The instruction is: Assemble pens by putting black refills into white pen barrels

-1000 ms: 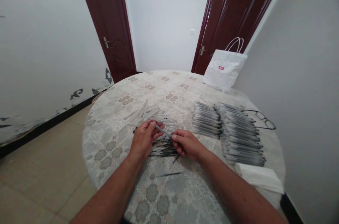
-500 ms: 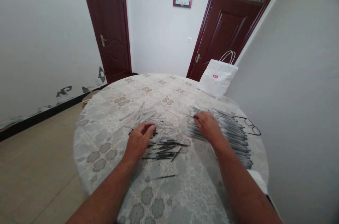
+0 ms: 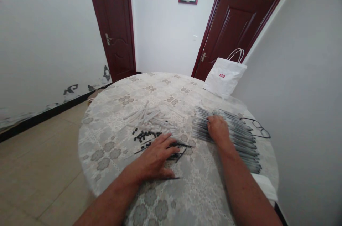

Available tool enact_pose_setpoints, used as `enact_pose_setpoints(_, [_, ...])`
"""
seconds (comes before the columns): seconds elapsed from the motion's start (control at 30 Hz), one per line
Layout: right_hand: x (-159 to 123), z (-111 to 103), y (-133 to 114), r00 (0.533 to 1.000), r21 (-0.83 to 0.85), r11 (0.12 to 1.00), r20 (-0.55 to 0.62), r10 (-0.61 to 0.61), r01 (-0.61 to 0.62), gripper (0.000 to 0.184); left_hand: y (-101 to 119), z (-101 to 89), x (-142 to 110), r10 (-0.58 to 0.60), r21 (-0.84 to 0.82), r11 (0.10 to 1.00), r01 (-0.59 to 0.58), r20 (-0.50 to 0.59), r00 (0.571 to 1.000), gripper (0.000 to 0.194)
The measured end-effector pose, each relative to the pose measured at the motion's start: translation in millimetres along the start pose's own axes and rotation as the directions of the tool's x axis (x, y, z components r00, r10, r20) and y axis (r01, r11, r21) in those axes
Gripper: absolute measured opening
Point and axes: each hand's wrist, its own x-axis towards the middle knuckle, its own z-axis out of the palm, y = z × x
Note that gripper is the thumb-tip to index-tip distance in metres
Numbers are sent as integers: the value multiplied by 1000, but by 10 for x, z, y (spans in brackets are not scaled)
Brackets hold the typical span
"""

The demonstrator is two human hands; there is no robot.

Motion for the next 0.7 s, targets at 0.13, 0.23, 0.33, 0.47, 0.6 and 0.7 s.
enact_pose_setpoints(0.13, [-12, -10, -31, 998, 27, 1000, -70, -5, 7, 27, 4, -34, -21, -53, 55, 997, 52, 12, 999, 74])
enact_pose_setpoints(0.23, [-39, -200, -101, 996, 128, 989, -63, -69, 76, 25, 4, -50, -35, -75, 69, 995, 76, -10, 997, 63])
enact_pose_setpoints(0.33, [-290, -583, -373, 921, 414, 862, 120, -371, 293, 24, -18, -41, -34, -93, 76, 992, 98, -63, 994, 53])
enact_pose_setpoints(0.47, [-1043, -930, -1092, 575, 651, 441, 8, -818, 618, 47, -88, -5, -18, -159, 107, 978, 179, -170, 972, 40])
enact_pose_setpoints(0.6, [-1573, -769, -1625, 321, 554, 209, -113, -940, 806, 26, -145, 4, -1, -222, 124, 957, 263, -271, 937, 29])
enact_pose_setpoints(0.7, [-1586, -613, -1677, 322, 514, 214, -131, -938, 831, 11, -154, -17, 11, -243, 128, 949, 289, -289, 926, 27])
